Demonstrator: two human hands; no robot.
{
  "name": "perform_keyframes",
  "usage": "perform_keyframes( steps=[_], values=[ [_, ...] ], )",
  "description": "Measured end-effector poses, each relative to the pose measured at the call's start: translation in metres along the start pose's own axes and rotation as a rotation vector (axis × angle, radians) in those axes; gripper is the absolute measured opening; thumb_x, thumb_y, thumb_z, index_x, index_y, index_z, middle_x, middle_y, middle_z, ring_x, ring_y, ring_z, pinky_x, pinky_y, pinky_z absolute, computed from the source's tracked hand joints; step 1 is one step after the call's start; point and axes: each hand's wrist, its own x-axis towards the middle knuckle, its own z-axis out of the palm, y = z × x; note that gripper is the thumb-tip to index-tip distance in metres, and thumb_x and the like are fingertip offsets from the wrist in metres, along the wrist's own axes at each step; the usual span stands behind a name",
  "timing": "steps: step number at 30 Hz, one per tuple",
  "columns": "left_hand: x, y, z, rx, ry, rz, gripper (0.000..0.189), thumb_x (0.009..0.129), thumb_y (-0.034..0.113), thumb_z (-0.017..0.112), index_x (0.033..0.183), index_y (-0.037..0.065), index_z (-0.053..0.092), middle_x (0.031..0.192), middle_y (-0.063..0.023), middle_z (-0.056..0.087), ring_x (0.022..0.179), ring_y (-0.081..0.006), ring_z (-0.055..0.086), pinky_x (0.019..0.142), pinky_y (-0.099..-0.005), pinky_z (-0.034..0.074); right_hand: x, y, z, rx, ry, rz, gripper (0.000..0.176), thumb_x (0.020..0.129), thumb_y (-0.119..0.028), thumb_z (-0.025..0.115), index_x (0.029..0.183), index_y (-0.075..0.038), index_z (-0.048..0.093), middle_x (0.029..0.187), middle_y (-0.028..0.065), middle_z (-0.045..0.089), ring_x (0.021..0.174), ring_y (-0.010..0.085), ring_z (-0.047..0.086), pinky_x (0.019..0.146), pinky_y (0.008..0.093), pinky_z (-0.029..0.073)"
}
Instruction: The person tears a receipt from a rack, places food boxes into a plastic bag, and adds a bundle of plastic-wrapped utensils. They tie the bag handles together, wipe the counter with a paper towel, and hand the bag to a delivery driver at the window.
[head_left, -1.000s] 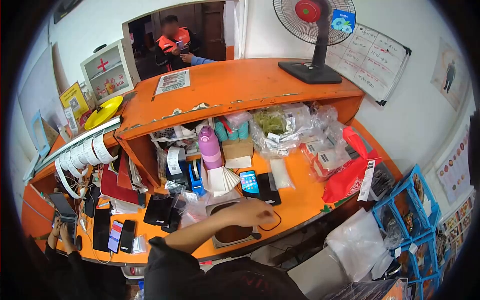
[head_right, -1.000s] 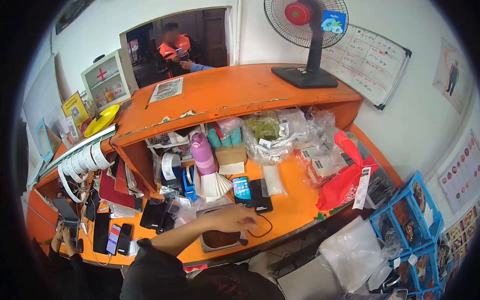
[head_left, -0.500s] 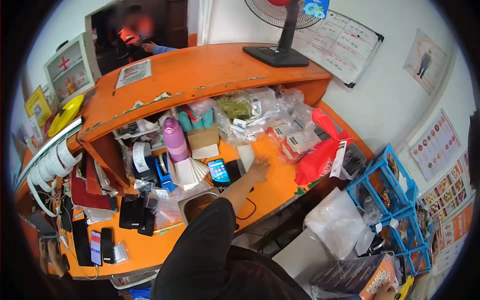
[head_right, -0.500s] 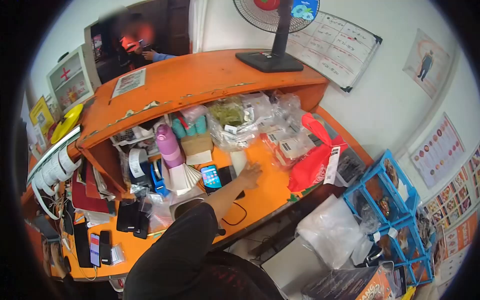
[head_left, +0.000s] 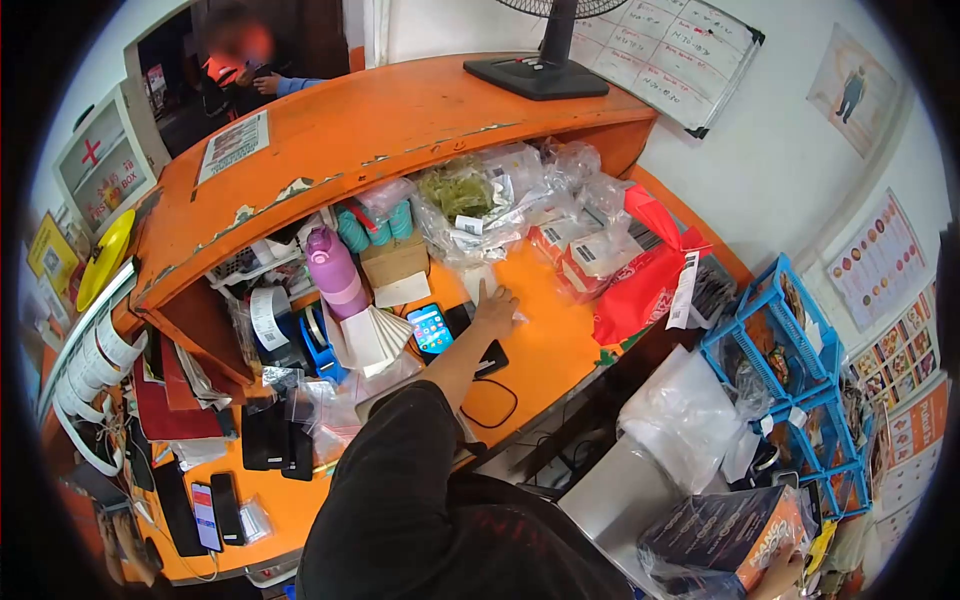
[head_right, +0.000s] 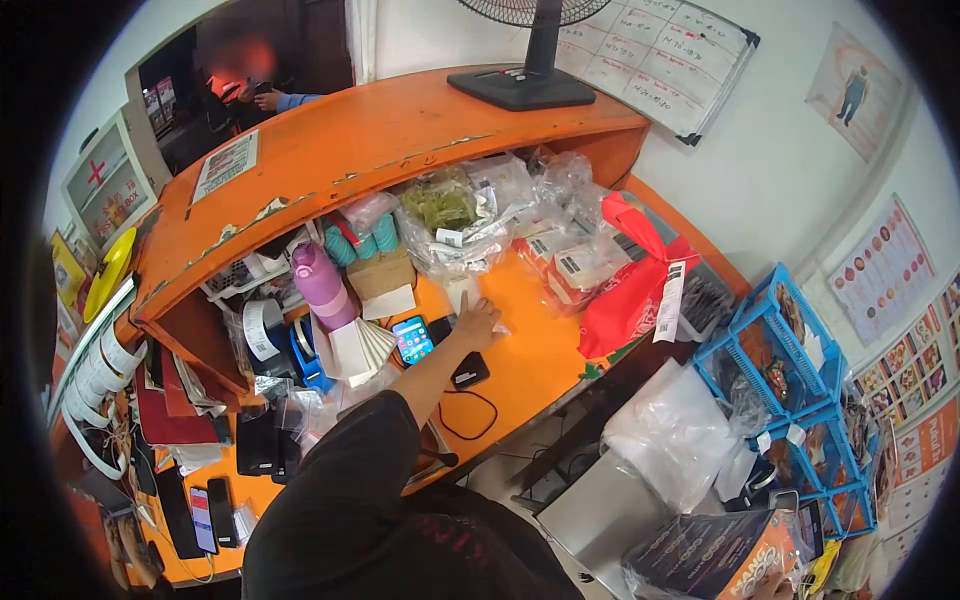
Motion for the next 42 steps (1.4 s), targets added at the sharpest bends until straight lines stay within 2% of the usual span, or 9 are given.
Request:
perform_keyframes(
  steps=[4, 6, 9, 11, 13, 31, 36, 38, 42],
  values=[
    [0.0, -0.004, -0.005, -0.035, -0.125, -0.092, 0.051, 0.083, 0.037, 0.054, 0.124, 0.007, 0.046, 0.13, -0.0117, 0.039, 0.13, -0.0251, 0.025, 0.108, -0.0548, 0.007, 0.017, 0.027, 0.019, 0.088, -0.184, 0.105, 0.045, 0.086, -0.036, 0.05, 0.078, 0.007, 0.061, 0.071, 0.0171, 0.061, 0.064, 0.0307, 0.059, 0.06, 0.0402, 0.044],
    [-0.003, -0.009, 0.002, -0.308, 0.379, -0.005, 0.045, 0.081, 0.034, 0.055, 0.115, 0.005, 0.052, 0.124, -0.0135, 0.046, 0.123, -0.0284, 0.036, 0.103, -0.0547, 0.022, 0.015, 0.033, 0.023, 0.074, -0.14, 0.106, 0.046, 0.085, -0.037, 0.051, 0.079, 0.007, 0.061, 0.074, 0.0185, 0.061, 0.066, 0.0311, 0.06, 0.062, 0.0407, 0.044],
    [-0.006, -0.036, -0.017, -0.559, 0.364, -0.232, 0.036, 0.078, 0.03, 0.056, 0.102, 0.003, 0.057, 0.112, -0.0141, 0.055, 0.107, -0.0307, 0.05, 0.091, -0.0525, 0.036, 0.013, 0.028, 0.021, 0.018, -0.075, 0.096, 0.045, 0.085, -0.037, 0.051, 0.076, 0.006, 0.062, 0.074, 0.0197, 0.06, 0.067, 0.0322, 0.059, 0.062, 0.0423, 0.043],
    [-0.014, -0.063, -0.007, -0.348, 0.377, -0.361, 0.029, 0.077, 0.028, 0.056, 0.09, 0.002, 0.059, 0.102, -0.0125, 0.06, 0.094, -0.0283, 0.056, 0.079, -0.0475, 0.043, 0.005, 0.015, 0.007, -0.07, -0.064, 0.003, 0.05, 0.08, -0.038, 0.058, 0.055, 0.005, 0.055, 0.052, 0.0194, 0.052, 0.044, 0.0305, 0.044, 0.047, 0.0451, 0.037],
    [-0.031, -0.082, -0.011, -0.257, 0.136, -0.448, 0.026, 0.078, 0.025, 0.056, 0.093, 0.005, 0.06, 0.099, -0.0146, 0.059, 0.092, -0.0322, 0.056, 0.083, -0.0469, 0.042, 0.005, 0.018, 0.01, -0.076, -0.02, -0.021, 0.05, 0.08, -0.038, 0.059, 0.055, 0.005, 0.056, 0.05, 0.0185, 0.051, 0.043, 0.0301, 0.044, 0.047, 0.0454, 0.038],
    [-0.063, -0.18, 0.038, 0.041, 0.104, -0.644, 0.029, 0.072, 0.027, 0.062, 0.092, 0.006, 0.064, 0.09, -0.0146, 0.065, 0.087, -0.0313, 0.063, 0.078, -0.0405, 0.05, 0.01, 0.027, 0.013, -0.183, 0.059, -0.144, 0.051, 0.078, -0.044, 0.06, 0.05, -0.001, 0.057, 0.044, 0.0121, 0.05, 0.035, 0.0251, 0.042, 0.037, 0.0414, 0.034],
    [-0.066, -0.181, 0.032, 0.065, 0.038, -0.555, 0.017, 0.075, 0.013, 0.058, 0.09, 0.009, 0.065, 0.091, -0.0115, 0.065, 0.082, -0.0286, 0.064, 0.071, -0.0393, 0.052, 0.008, 0.021, 0.011, -0.133, 0.015, -0.077, 0.047, 0.077, -0.038, 0.063, 0.049, -0.001, 0.053, 0.044, 0.0118, 0.049, 0.036, 0.024, 0.041, 0.039, 0.0411, 0.035],
    [-0.07, -0.171, 0.02, 0.104, 0.21, -0.381, 0.015, 0.074, 0.01, 0.058, 0.086, 0.009, 0.066, 0.09, -0.0112, 0.066, 0.082, -0.0246, 0.065, 0.071, -0.0354, 0.052, 0.018, 0.035, 0.019, -0.117, -0.13, -0.021, 0.044, 0.085, -0.037, 0.051, 0.073, 0.005, 0.061, 0.072, 0.0206, 0.059, 0.067, 0.0339, 0.058, 0.063, 0.0443, 0.042],
    [-0.056, -0.133, -0.001, -0.016, 0.662, 0.179, 0.024, 0.066, 0.003, 0.056, 0.09, 0.003, 0.061, 0.095, -0.0137, 0.063, 0.088, -0.0273, 0.062, 0.08, -0.0378, 0.049, 0.018, 0.029, 0.016, -0.038, -0.172, 0.007, 0.045, 0.085, -0.037, 0.049, 0.071, 0.004, 0.061, 0.07, 0.021, 0.059, 0.067, 0.0362, 0.057, 0.062, 0.0463, 0.042]
  ],
)
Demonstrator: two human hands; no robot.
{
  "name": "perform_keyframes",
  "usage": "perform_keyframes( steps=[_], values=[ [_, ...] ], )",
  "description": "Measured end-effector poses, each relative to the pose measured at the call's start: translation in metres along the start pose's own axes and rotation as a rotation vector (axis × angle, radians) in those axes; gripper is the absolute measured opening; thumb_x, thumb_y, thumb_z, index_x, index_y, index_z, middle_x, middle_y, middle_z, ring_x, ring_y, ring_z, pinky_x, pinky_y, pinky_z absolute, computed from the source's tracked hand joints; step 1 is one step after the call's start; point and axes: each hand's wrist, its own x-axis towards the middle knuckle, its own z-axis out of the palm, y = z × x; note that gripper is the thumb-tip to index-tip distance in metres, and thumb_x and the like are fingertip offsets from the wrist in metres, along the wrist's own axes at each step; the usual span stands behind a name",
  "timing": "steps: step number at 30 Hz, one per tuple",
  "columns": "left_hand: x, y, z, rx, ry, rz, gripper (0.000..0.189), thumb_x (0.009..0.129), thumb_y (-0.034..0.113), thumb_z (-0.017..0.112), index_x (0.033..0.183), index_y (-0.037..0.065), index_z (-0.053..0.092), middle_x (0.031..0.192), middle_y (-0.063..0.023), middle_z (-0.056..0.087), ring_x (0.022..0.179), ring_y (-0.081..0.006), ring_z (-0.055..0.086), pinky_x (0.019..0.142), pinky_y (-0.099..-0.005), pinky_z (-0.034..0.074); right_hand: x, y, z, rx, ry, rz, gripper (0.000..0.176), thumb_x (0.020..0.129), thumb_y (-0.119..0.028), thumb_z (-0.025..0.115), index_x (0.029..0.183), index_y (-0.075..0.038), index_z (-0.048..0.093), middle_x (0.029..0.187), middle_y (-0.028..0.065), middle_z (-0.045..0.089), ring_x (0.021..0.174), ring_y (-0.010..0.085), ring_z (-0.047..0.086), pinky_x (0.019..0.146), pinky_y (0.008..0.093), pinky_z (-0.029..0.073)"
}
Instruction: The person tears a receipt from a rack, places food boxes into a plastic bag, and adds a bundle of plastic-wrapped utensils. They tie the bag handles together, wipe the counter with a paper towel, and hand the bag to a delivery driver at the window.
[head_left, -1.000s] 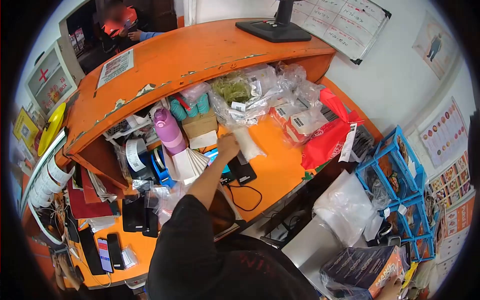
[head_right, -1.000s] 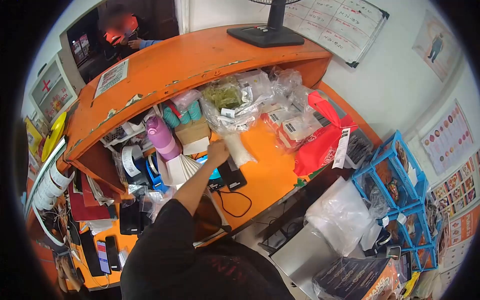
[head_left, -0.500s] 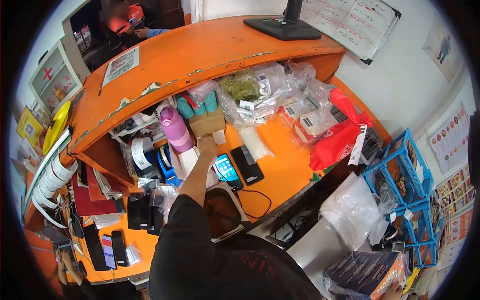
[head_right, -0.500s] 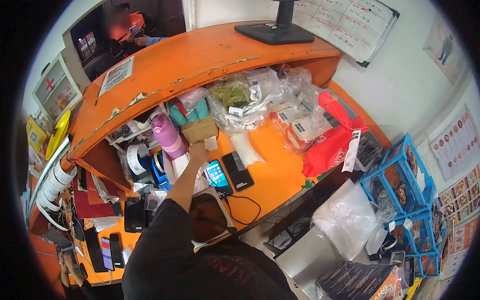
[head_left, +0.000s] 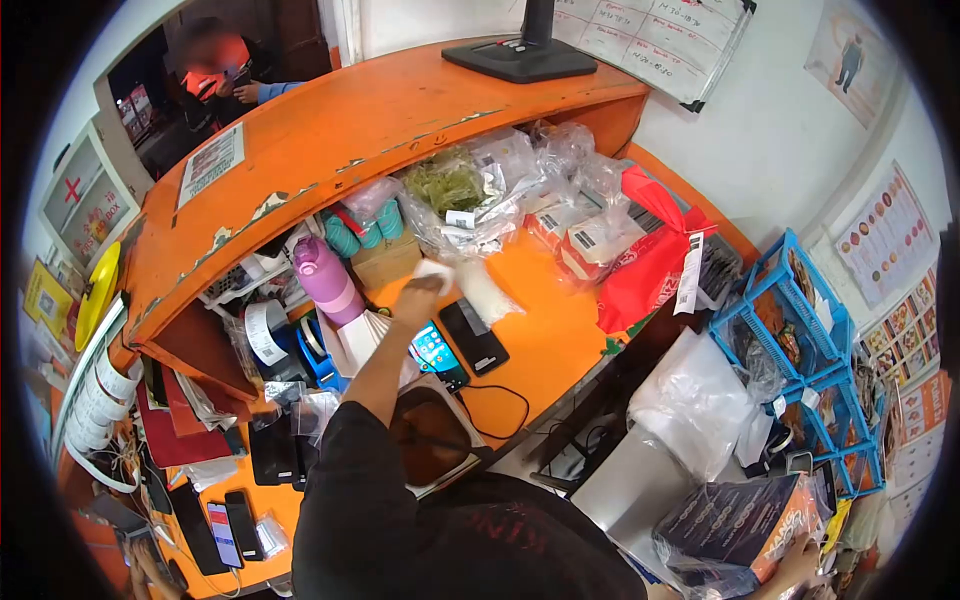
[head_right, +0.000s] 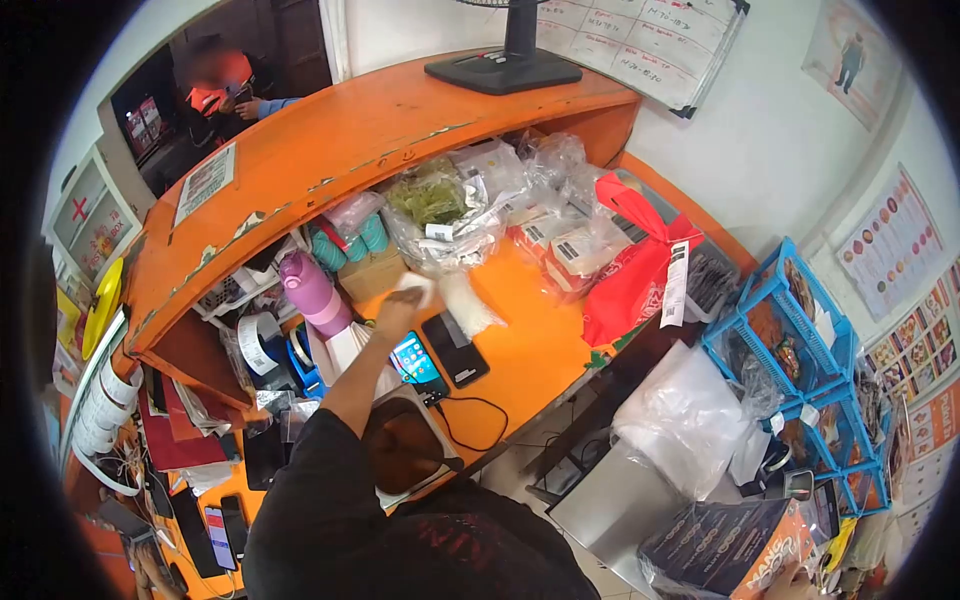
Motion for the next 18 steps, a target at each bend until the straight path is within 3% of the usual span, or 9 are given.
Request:
perform_keyframes(
  steps=[4, 6, 7, 8, 9, 11, 15, 17, 18],
  values=[
    [0.056, 0.115, 0.004, -0.287, 0.089, 0.306, 0.023, 0.066, 0.001, 0.054, 0.088, -0.001, 0.059, 0.094, -0.015, 0.06, 0.091, -0.0299, 0.057, 0.086, -0.0407, 0.043, -0.001, -0.007, 0.003, -0.032, 0.062, 0.056, 0.045, 0.086, -0.036, 0.048, 0.072, 0.004, 0.061, 0.07, 0.0196, 0.06, 0.067, 0.0333, 0.058, 0.062, 0.0431, 0.044],
    [0.072, 0.189, 0.015, -0.608, -0.394, 0.236, 0.018, 0.061, -0.001, 0.056, 0.079, 0.002, 0.056, 0.086, -0.0151, 0.059, 0.083, -0.0311, 0.056, 0.075, -0.0415, 0.043, 0.003, 0.0, 0.004, 0.061, -0.037, 0.074, 0.045, 0.086, -0.036, 0.048, 0.073, 0.006, 0.061, 0.072, 0.0186, 0.061, 0.065, 0.0312, 0.058, 0.062, 0.0421, 0.043],
    [0.062, 0.229, 0.008, -0.731, -0.341, 0.226, 0.024, 0.059, -0.003, 0.057, 0.083, 0.001, 0.055, 0.084, -0.0167, 0.057, 0.082, -0.0333, 0.056, 0.077, -0.0419, 0.043, 0.004, 0.003, 0.006, 0.073, -0.02, 0.077, 0.046, 0.086, -0.036, 0.048, 0.074, 0.006, 0.061, 0.071, 0.0181, 0.061, 0.065, 0.0306, 0.058, 0.062, 0.0419, 0.043],
    [0.063, 0.271, 0.0, -0.907, -0.719, -0.052, 0.029, 0.058, -0.004, 0.056, 0.086, 0.0, 0.054, 0.085, -0.0177, 0.056, 0.085, -0.0356, 0.054, 0.08, -0.0433, 0.041, 0.004, 0.004, 0.007, 0.085, 0.0, 0.084, 0.046, 0.086, -0.036, 0.048, 0.074, 0.006, 0.061, 0.071, 0.0177, 0.061, 0.064, 0.03, 0.058, 0.061, 0.0418, 0.043],
    [0.061, 0.293, -0.01, -0.878, -0.708, 0.239, 0.023, 0.067, -0.001, 0.051, 0.09, 0.0, 0.057, 0.091, -0.0212, 0.058, 0.091, -0.0363, 0.054, 0.079, -0.0436, 0.043, 0.006, 0.012, 0.01, 0.101, -0.024, 0.077, 0.046, 0.087, -0.036, 0.048, 0.075, 0.007, 0.06, 0.071, 0.0171, 0.061, 0.063, 0.0288, 0.058, 0.061, 0.0409, 0.043],
    [0.028, 0.345, 0.03, -1.014, -0.653, 0.129, 0.034, 0.073, 0.013, 0.06, 0.104, -0.001, 0.054, 0.108, -0.0226, 0.054, 0.096, -0.0375, 0.054, 0.085, -0.0434, 0.041, 0.001, 0.003, 0.002, 0.106, -0.021, 0.066, 0.046, 0.087, -0.035, 0.049, 0.075, 0.007, 0.06, 0.071, 0.0172, 0.061, 0.063, 0.0287, 0.058, 0.061, 0.0407, 0.043],
    [0.038, 0.366, 0.028, -0.817, -0.747, 0.187, 0.037, 0.075, 0.026, 0.064, 0.102, 0.001, 0.061, 0.097, -0.0176, 0.062, 0.092, -0.0337, 0.057, 0.082, -0.039, 0.044, 0.001, 0.01, 0.01, 0.167, 0.006, 0.065, 0.044, 0.086, -0.033, 0.051, 0.075, 0.008, 0.059, 0.071, 0.0182, 0.06, 0.063, 0.0287, 0.057, 0.061, 0.0411, 0.043],
    [0.06, 0.361, 0.032, -0.922, -1.258, 0.204, 0.031, 0.071, 0.03, 0.067, 0.079, 0.001, 0.064, 0.078, -0.016, 0.063, 0.078, -0.0283, 0.06, 0.07, -0.0366, 0.046, 0.001, 0.017, 0.013, 0.109, 0.073, -0.021, 0.043, 0.086, -0.032, 0.051, 0.074, 0.009, 0.058, 0.072, 0.0181, 0.059, 0.06, 0.0271, 0.056, 0.058, 0.041, 0.043],
    [0.067, 0.35, 0.044, -1.037, -1.234, 0.222, 0.027, 0.069, 0.028, 0.069, 0.078, 0.003, 0.067, 0.07, -0.0143, 0.063, 0.065, -0.0213, 0.058, 0.06, -0.0373, 0.044, 0.0, 0.015, 0.011, 0.108, 0.071, -0.018, 0.043, 0.086, -0.032, 0.051, 0.074, 0.009, 0.058, 0.072, 0.0181, 0.059, 0.06, 0.0271, 0.056, 0.058, 0.041, 0.043]
  ],
)
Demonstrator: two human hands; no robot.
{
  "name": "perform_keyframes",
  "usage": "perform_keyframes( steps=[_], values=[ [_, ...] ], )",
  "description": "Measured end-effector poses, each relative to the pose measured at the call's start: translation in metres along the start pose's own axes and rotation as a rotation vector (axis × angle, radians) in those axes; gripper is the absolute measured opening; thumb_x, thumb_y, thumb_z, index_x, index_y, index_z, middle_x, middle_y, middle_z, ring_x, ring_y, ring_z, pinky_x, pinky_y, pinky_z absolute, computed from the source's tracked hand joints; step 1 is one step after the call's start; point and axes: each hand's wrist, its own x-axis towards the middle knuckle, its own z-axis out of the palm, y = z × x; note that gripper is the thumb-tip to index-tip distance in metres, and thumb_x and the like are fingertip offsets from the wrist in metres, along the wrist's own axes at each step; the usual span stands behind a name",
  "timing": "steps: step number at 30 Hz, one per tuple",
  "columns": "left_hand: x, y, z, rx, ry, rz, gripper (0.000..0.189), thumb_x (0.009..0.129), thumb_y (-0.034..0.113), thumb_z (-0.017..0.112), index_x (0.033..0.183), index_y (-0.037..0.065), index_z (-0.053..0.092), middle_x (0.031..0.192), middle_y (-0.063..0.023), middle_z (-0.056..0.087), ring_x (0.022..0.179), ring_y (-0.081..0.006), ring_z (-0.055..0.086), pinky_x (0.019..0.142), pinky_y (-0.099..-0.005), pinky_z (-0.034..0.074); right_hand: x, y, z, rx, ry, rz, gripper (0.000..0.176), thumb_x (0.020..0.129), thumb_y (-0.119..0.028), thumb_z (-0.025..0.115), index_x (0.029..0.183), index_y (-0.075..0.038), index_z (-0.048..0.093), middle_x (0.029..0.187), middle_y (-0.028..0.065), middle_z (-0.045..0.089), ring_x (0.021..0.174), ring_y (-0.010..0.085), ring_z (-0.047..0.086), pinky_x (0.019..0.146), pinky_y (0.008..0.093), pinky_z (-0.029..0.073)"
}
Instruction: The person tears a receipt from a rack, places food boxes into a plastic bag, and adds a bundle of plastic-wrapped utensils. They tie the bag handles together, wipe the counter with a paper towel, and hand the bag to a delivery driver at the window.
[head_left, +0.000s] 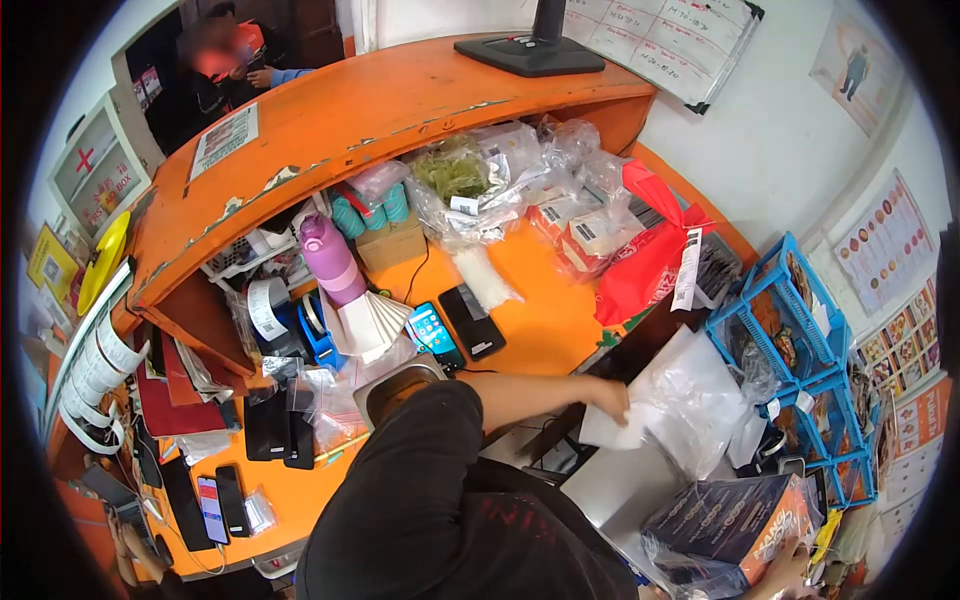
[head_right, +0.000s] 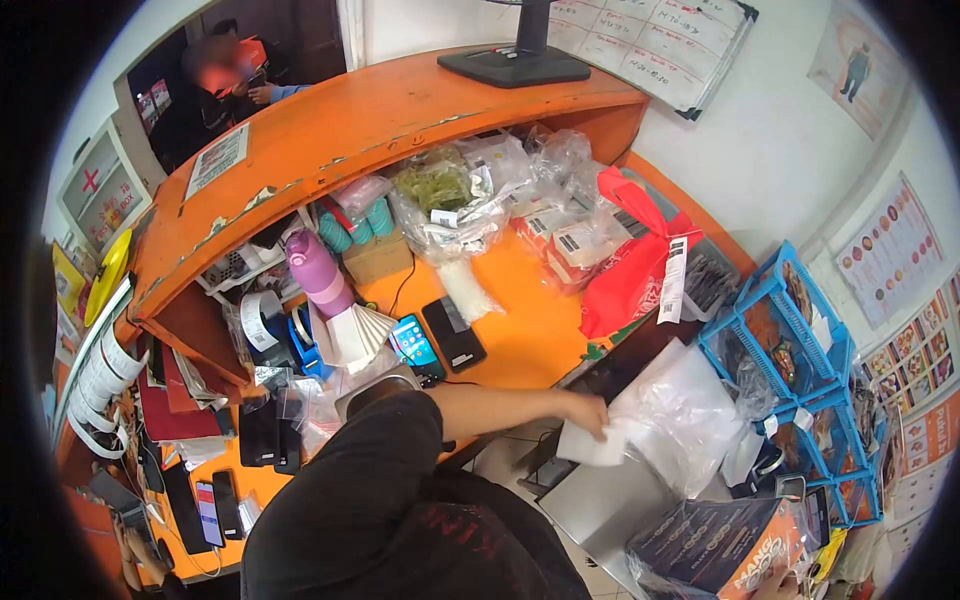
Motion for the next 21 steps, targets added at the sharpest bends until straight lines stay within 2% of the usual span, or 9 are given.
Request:
perform_keyframes(
  steps=[3, 5, 6, 9, 10, 13, 15, 17, 21],
  values=[
    [-0.012, -0.051, -0.028, 0.152, 0.819, -0.047, 0.016, 0.072, 0.02, 0.06, 0.078, 0.006, 0.065, 0.073, -0.0161, 0.063, 0.07, -0.0321, 0.061, 0.064, -0.0425, 0.046, 0.002, -0.007, -0.005, -0.002, -0.09, 0.042, 0.042, 0.086, -0.031, 0.051, 0.074, 0.009, 0.058, 0.07, 0.018, 0.058, 0.061, 0.0253, 0.056, 0.058, 0.0391, 0.043],
    [-0.049, -0.054, -0.084, -0.008, 0.823, -0.334, 0.02, 0.075, 0.021, 0.056, 0.08, 0.004, 0.064, 0.073, -0.0188, 0.062, 0.074, -0.0325, 0.062, 0.067, -0.0441, 0.047, 0.004, -0.007, -0.004, 0.071, -0.174, 0.123, 0.041, 0.087, -0.031, 0.052, 0.076, 0.009, 0.058, 0.069, 0.0177, 0.058, 0.063, 0.0238, 0.056, 0.056, 0.0373, 0.042],
    [-0.059, -0.083, -0.103, 0.024, 1.0, -0.409, 0.02, 0.075, 0.019, 0.054, 0.076, 0.002, 0.064, 0.072, -0.0194, 0.062, 0.074, -0.0337, 0.062, 0.069, -0.044, 0.047, 0.003, -0.005, -0.001, 0.073, -0.173, 0.129, 0.041, 0.087, -0.031, 0.052, 0.076, 0.009, 0.058, 0.069, 0.0177, 0.058, 0.063, 0.0238, 0.056, 0.056, 0.0373, 0.042],
    [-0.119, -0.117, -0.142, -0.059, 1.637, -0.259, 0.024, 0.075, 0.008, 0.048, 0.098, 0.0, 0.05, 0.087, -0.0256, 0.06, 0.083, -0.0405, 0.059, 0.073, -0.0481, 0.045, -0.001, 0.001, 0.007, 0.121, -0.043, 0.135, 0.04, 0.087, -0.031, 0.052, 0.079, 0.008, 0.059, 0.069, 0.0164, 0.058, 0.062, 0.0235, 0.057, 0.056, 0.0363, 0.044],
    [-0.144, -0.117, -0.154, 0.005, 1.566, -0.436, 0.033, 0.075, 0.01, 0.05, 0.106, 0.0, 0.052, 0.082, -0.0254, 0.06, 0.079, -0.0417, 0.059, 0.074, -0.0454, 0.046, -0.001, 0.001, 0.007, 0.088, -0.034, 0.101, 0.04, 0.087, -0.031, 0.052, 0.081, 0.008, 0.059, 0.069, 0.0156, 0.058, 0.061, 0.0235, 0.057, 0.056, 0.0359, 0.044],
    [-0.175, -0.152, -0.169, -0.151, 1.369, -0.413, 0.049, 0.074, 0.019, 0.057, 0.119, 0.001, 0.048, 0.102, -0.0257, 0.057, 0.096, -0.0391, 0.055, 0.08, -0.0445, 0.045, -0.002, -0.005, 0.005, 0.083, -0.039, 0.13, 0.041, 0.087, -0.032, 0.053, 0.082, 0.008, 0.06, 0.07, 0.0151, 0.058, 0.061, 0.0241, 0.057, 0.057, 0.0353, 0.046],
    [-0.169, -0.172, -0.173, -0.147, 1.104, -1.087, 0.043, 0.069, 0.03, 0.066, 0.108, 0.011, 0.063, 0.117, -0.0234, 0.054, 0.118, -0.0361, 0.04, 0.095, -0.0473, 0.029, -0.004, -0.024, -0.004, 0.112, -0.052, 0.182, 0.042, 0.087, -0.033, 0.054, 0.081, 0.008, 0.06, 0.071, 0.0154, 0.058, 0.061, 0.0247, 0.057, 0.059, 0.0349, 0.046],
    [-0.156, -0.179, -0.161, -0.195, 1.158, -1.184, 0.049, 0.067, 0.034, 0.068, 0.109, 0.011, 0.063, 0.122, -0.0214, 0.051, 0.121, -0.037, 0.036, 0.097, -0.0483, 0.025, -0.013, -0.051, -0.016, 0.001, 0.13, 0.041, 0.045, 0.075, -0.035, 0.065, 0.049, 0.0, 0.052, 0.044, 0.0128, 0.048, 0.037, 0.0255, 0.041, 0.041, 0.0429, 0.036],
    [-0.159, -0.14, -0.17, -0.299, 1.079, -1.228, 0.053, 0.066, 0.032, 0.067, 0.111, 0.005, 0.06, 0.132, -0.0205, 0.039, 0.123, -0.038, 0.029, 0.101, -0.0441, 0.021, -0.008, -0.032, -0.01, -0.03, 0.053, 0.04, 0.042, 0.075, -0.034, 0.065, 0.057, 0.003, 0.056, 0.049, 0.0169, 0.052, 0.042, 0.0311, 0.049, 0.044, 0.0453, 0.039]
  ],
)
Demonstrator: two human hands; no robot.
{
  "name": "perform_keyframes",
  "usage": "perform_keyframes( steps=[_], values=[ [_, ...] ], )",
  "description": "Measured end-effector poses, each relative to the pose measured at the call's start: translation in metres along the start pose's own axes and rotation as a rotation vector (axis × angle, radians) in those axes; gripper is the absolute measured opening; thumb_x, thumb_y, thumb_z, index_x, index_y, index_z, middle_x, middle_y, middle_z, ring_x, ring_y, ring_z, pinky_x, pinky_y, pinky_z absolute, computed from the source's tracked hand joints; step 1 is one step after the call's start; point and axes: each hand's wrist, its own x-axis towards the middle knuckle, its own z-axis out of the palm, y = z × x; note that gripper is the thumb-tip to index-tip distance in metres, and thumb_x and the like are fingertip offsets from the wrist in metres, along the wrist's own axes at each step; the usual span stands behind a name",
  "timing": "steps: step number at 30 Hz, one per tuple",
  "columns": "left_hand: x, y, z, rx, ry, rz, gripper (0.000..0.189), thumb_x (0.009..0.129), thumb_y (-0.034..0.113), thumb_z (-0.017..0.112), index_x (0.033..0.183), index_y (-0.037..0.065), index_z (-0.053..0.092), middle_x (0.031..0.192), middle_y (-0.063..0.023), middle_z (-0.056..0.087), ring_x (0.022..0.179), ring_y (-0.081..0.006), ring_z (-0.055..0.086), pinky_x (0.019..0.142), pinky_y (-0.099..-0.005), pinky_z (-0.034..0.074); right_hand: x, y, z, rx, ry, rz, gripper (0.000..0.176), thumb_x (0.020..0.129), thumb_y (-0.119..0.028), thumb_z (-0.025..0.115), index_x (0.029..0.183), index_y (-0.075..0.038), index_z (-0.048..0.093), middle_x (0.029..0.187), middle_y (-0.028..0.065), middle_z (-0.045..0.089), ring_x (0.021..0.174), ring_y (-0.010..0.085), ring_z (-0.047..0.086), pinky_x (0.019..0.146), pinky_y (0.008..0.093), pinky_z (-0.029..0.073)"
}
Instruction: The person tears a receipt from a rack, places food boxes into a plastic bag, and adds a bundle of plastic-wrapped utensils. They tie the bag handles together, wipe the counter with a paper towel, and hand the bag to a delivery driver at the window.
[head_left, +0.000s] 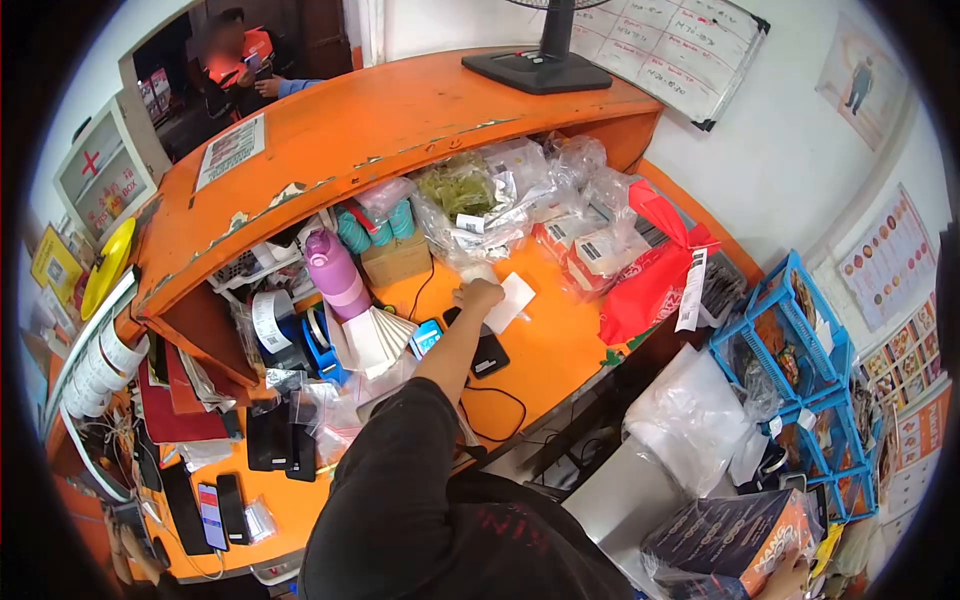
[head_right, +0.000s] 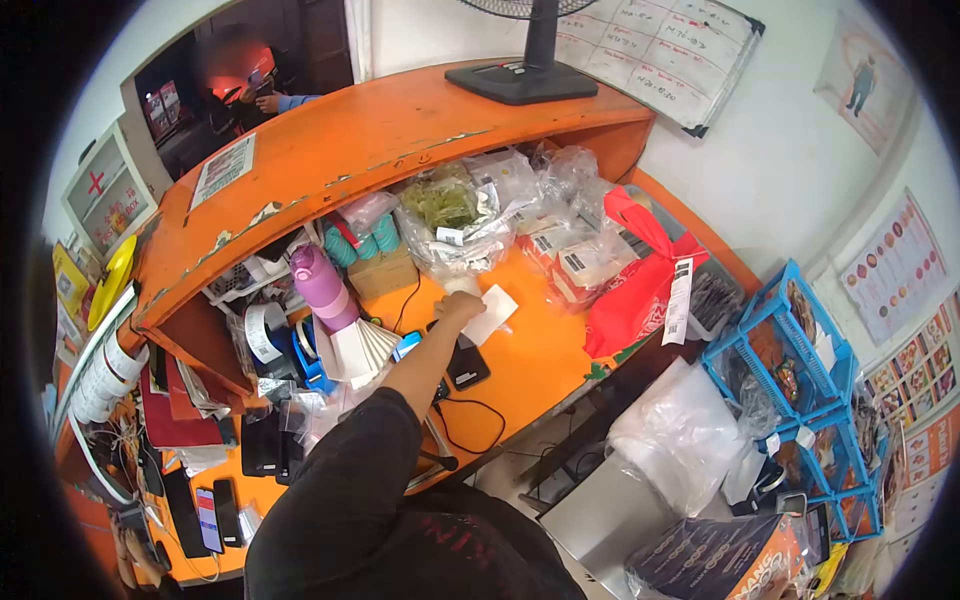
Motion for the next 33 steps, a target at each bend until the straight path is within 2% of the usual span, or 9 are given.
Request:
perform_keyframes(
  steps=[7, 9, 13, 16, 21, 27, 30, 31, 33],
  values=[
    [0.037, -0.002, 0.036, -0.18, 0.012, 0.158, 0.047, 0.068, 0.022, 0.064, 0.108, -0.002, 0.059, 0.128, -0.0254, 0.04, 0.108, -0.0369, 0.05, 0.088, -0.0361, 0.046, -0.004, -0.021, -0.014, -0.032, 0.0, -0.039, 0.042, 0.08, -0.035, 0.061, 0.061, 0.003, 0.06, 0.056, 0.0189, 0.057, 0.047, 0.0329, 0.052, 0.048, 0.0449, 0.042],
    [0.037, -0.003, 0.04, 0.066, -0.079, 0.349, 0.046, 0.064, 0.023, 0.069, 0.1, -0.003, 0.062, 0.119, -0.0252, 0.05, 0.103, -0.0346, 0.055, 0.083, -0.0364, 0.048, -0.004, -0.018, -0.012, -0.042, -0.012, -0.028, 0.041, 0.079, -0.034, 0.062, 0.061, 0.003, 0.06, 0.055, 0.0184, 0.057, 0.046, 0.0314, 0.051, 0.048, 0.0439, 0.042],
    [-0.002, -0.031, 0.006, -0.675, -0.396, 0.518, 0.031, 0.063, 0.021, 0.072, 0.082, -0.003, 0.067, 0.08, -0.0128, 0.066, 0.074, -0.0183, 0.064, 0.067, -0.0305, 0.05, -0.003, -0.018, -0.012, 0.047, 0.006, -0.012, 0.041, 0.078, -0.033, 0.063, 0.06, 0.004, 0.059, 0.055, 0.0174, 0.057, 0.045, 0.0296, 0.05, 0.047, 0.0432, 0.041],
    [-0.037, -0.055, -0.055, -0.564, -0.337, 0.487, 0.028, 0.066, 0.021, 0.071, 0.083, -0.001, 0.068, 0.074, -0.0079, 0.066, 0.065, -0.0138, 0.061, 0.062, -0.028, 0.049, 0.001, -0.002, -0.005, 0.016, 0.007, 0.001, 0.041, 0.077, -0.032, 0.064, 0.059, 0.004, 0.058, 0.054, 0.0168, 0.056, 0.045, 0.0285, 0.049, 0.046, 0.0423, 0.041],
    [-0.01, -0.141, -0.108, -0.481, 0.034, 0.374, 0.024, 0.067, 0.02, 0.069, 0.079, 0.0, 0.068, 0.071, -0.0052, 0.065, 0.06, -0.0132, 0.058, 0.058, -0.0282, 0.047, 0.003, 0.007, 0.004, -0.09, 0.042, -0.015, 0.044, 0.077, -0.034, 0.064, 0.058, 0.005, 0.058, 0.05, 0.0164, 0.053, 0.042, 0.0273, 0.046, 0.044, 0.0421, 0.039],
    [0.014, -0.199, -0.119, -0.659, 0.059, 0.232, 0.02, 0.07, 0.021, 0.067, 0.075, 0.002, 0.067, 0.071, -0.0067, 0.065, 0.061, -0.0173, 0.059, 0.058, -0.0306, 0.047, 0.002, 0.008, 0.002, -0.048, 0.007, -0.1, 0.049, 0.078, -0.039, 0.064, 0.058, 0.005, 0.058, 0.049, 0.0169, 0.051, 0.041, 0.0278, 0.043, 0.043, 0.0439, 0.037],
    [0.086, -0.251, -0.094, 0.556, 0.377, 0.772, 0.024, 0.068, 0.03, 0.058, 0.078, 0.011, 0.069, 0.072, -0.0119, 0.063, 0.076, -0.0301, 0.058, 0.077, -0.0399, 0.044, 0.0, 0.003, -0.001, -0.026, 0.049, -0.099, 0.047, 0.078, -0.039, 0.063, 0.059, 0.004, 0.058, 0.049, 0.0165, 0.052, 0.041, 0.0281, 0.043, 0.044, 0.0438, 0.037],
    [0.067, -0.236, -0.095, 0.556, 0.376, 0.776, 0.024, 0.068, 0.03, 0.058, 0.078, 0.011, 0.069, 0.072, -0.0119, 0.063, 0.076, -0.0301, 0.058, 0.077, -0.0399, 0.044, 0.001, -0.001, -0.002, -0.056, 0.031, -0.07, 0.046, 0.078, -0.038, 0.063, 0.059, 0.004, 0.058, 0.05, 0.0161, 0.052, 0.041, 0.0277, 0.044, 0.044, 0.0434, 0.037],
    [-0.011, -0.178, -0.104, 0.206, 1.051, 0.529, 0.018, 0.067, 0.022, 0.058, 0.076, 0.01, 0.068, 0.074, -0.0116, 0.063, 0.075, -0.0295, 0.058, 0.076, -0.0391, 0.044, 0.001, -0.002, -0.005, -0.091, 0.012, -0.041, 0.045, 0.077, -0.037, 0.064, 0.059, 0.003, 0.059, 0.05, 0.0157, 0.053, 0.041, 0.0273, 0.044, 0.043, 0.043, 0.037]
  ],
)
